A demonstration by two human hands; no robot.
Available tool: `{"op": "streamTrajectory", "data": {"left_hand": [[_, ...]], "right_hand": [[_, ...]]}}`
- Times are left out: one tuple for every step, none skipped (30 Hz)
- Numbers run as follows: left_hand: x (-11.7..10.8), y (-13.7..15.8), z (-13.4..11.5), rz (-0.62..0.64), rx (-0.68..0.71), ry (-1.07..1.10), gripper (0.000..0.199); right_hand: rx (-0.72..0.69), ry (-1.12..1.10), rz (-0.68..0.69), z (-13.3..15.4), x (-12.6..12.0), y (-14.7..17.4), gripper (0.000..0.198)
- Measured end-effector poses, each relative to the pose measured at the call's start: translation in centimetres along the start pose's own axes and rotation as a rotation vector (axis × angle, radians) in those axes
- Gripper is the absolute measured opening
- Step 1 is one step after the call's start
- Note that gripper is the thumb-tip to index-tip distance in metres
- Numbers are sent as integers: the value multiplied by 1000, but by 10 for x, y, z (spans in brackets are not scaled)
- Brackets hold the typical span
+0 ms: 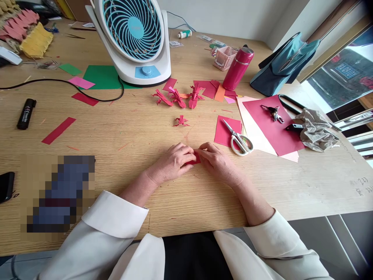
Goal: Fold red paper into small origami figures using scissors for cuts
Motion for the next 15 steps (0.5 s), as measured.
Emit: {"op": "streamTrajectory", "data": {"left_hand": [[0,0,0,-6,7,-9,16],[1,0,-1,-9,14,-19,16],[2,0,-1,-14,19,-28,16],[2,0,-2,-18,23,-37,16],[3,0,-2,-24,24,-46,17],[3,0,-2,-32,23,-56,16],[3,0,-3,-43,21,-65,16],[4,0,-3,-54,18,-73,16],[4,0,-3,-64,18,-78,16],[4,1,-2,-72,20,-79,15],[5,1,-2,-79,24,-75,15],[5,1,-2,-85,26,-69,15],[5,1,-1,-90,27,-62,15],[5,1,-1,-96,25,-56,16],[5,1,-1,-104,23,-50,16]], "right_hand": [[1,-3,-2,0,0,0,36],[2,-8,-6,1,-1,0,36],[3,-16,-8,1,-1,0,36],[3,-23,-11,2,-1,0,36],[2,-27,-13,2,-1,0,35],[0,-27,-14,3,-2,0,35],[-2,-25,-16,3,-2,0,34],[-5,-22,-16,4,-2,0,32],[-6,-20,-16,4,-2,0,30],[-8,-21,-18,5,-3,0,28],[-10,-26,-17,6,-3,0,26],[-14,-34,-15,7,-4,-1,23],[-18,-44,-9,8,-5,-1,20],[-22,-53,-2,9,-6,-1,16],[-26,-60,8,9,-6,-1,12]]}}
Point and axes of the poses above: each hand's wrist, its own y-axis away from the middle knuckle, its own x-axis out of the palm, z = x × y, the point moved 2 cm from there along -y, towards the middle knuckle, and after that the axes turned 3 degrees about -x, right-handed, at the moved point
